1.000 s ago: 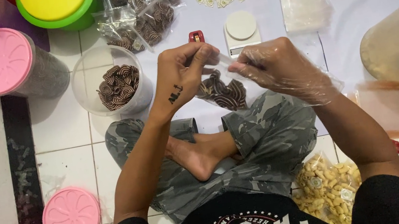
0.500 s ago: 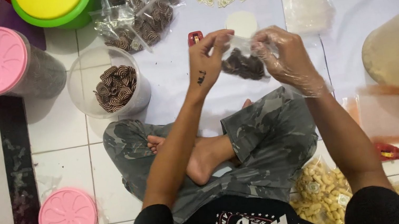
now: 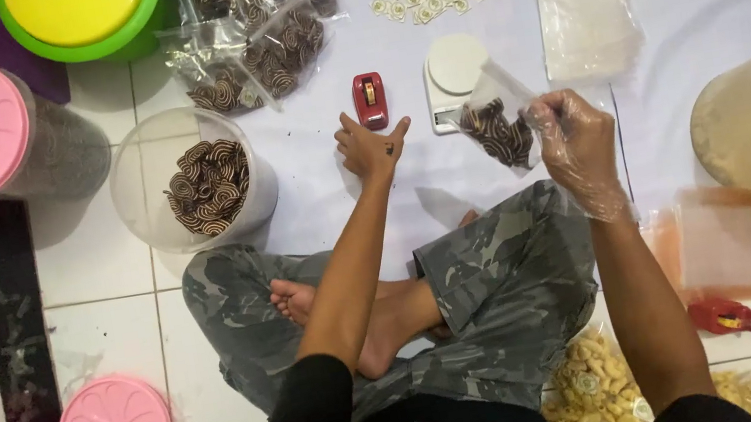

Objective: A person sitting on the floor puts on plastic gloves and then manually packs chocolate cookies from a container into small plastic bags.

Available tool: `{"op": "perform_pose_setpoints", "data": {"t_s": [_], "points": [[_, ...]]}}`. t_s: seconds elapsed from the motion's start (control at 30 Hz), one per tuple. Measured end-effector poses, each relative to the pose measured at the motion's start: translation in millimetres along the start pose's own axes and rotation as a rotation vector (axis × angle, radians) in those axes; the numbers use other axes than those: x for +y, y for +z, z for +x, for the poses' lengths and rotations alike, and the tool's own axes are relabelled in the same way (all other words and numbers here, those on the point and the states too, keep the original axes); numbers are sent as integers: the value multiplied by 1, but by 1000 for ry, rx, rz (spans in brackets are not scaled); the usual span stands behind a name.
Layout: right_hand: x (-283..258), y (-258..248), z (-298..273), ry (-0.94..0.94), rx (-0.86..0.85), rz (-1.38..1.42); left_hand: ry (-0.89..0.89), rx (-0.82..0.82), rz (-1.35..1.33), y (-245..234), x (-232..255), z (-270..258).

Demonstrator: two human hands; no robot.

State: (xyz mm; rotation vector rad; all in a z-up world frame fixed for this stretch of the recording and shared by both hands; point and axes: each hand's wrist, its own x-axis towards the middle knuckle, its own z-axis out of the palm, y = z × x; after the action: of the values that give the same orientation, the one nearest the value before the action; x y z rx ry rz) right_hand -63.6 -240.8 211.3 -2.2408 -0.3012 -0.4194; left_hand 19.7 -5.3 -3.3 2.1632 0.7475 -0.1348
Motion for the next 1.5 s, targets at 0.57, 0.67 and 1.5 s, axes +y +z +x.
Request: {"op": "perform_pose_setpoints", "data": {"t_s": [0.57,0.67,1.5], "points": [[-8,18,1,96,-11,92,166,121,143,-9,-26,38],[-10,21,-1,115,-16,118,202,238,43,-5,-37,58],[-37,16,4,29,-18,127,998,-165,909,-254,-225,-103]]}}
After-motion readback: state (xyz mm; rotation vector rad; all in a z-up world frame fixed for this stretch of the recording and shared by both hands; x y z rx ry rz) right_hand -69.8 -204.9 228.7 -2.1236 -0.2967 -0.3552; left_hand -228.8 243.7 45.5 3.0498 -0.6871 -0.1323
